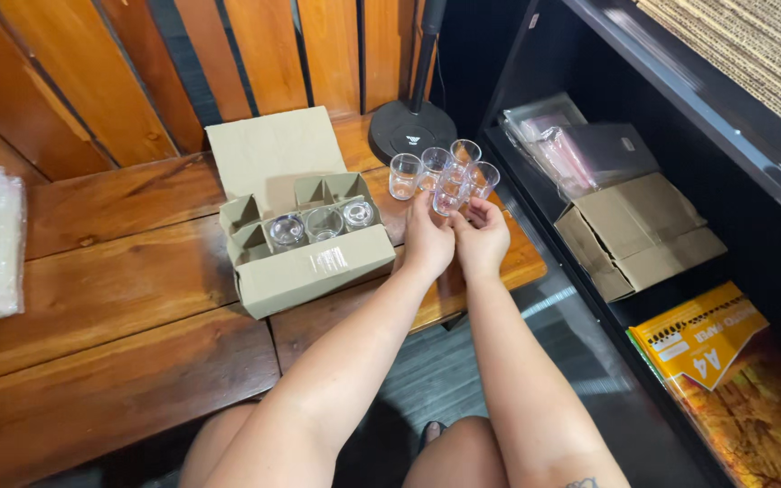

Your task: The person places small clear glasses one by one into a cardboard box with internal dividers. They arrange the glasses in the compartments and then close the box flaps.

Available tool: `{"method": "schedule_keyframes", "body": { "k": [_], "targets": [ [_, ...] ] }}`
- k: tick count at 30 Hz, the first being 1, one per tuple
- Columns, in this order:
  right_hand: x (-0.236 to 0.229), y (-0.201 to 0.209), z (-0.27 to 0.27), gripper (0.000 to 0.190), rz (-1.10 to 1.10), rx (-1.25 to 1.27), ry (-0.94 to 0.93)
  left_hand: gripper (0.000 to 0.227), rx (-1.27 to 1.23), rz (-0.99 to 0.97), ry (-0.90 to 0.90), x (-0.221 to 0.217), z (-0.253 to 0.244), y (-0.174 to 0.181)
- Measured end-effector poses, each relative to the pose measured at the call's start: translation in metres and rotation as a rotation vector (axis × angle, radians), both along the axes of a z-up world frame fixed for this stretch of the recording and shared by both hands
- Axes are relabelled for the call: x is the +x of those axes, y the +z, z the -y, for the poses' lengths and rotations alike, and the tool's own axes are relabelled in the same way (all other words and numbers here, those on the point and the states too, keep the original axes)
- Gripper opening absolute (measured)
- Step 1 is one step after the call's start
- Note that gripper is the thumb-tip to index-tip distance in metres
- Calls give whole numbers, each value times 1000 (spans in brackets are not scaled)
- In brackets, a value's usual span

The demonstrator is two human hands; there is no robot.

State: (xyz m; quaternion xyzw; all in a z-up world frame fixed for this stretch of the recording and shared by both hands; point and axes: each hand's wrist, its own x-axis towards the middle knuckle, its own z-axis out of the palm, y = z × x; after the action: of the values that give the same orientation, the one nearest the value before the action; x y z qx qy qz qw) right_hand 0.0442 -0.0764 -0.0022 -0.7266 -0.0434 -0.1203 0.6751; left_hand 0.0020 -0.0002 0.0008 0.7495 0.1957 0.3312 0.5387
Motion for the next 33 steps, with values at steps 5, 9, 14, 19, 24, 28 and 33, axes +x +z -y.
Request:
{"method": "schedule_keyframes", "body": {
  "k": [5,9,14,19,24,28,33],
  "targets": [
    [3,-1,-1,50,-50,-1,-12,69,28,1,-89,6,-3,-4],
    [2,5,-3,50,-79,-50,-10,69,27,-44,-126,12,-7,-15],
    [10,-2,-1,48,-58,-57,6,70,-4,-71,-95,17,-9,-17],
    [7,-4,1,49,-53,36,65,76,-80,-184,-159,1,-6,-3],
    [8,-15,9,49,-22,65,113,82,-117,-235,-217,-33,7,24],
    [-16,32,18,49,64,62,145,90,-34,-203,-263,-54,8,59],
    [-67,108,-1,49,182,93,234,88,110,-64,-213,-97,-10,108]
  ]
}}
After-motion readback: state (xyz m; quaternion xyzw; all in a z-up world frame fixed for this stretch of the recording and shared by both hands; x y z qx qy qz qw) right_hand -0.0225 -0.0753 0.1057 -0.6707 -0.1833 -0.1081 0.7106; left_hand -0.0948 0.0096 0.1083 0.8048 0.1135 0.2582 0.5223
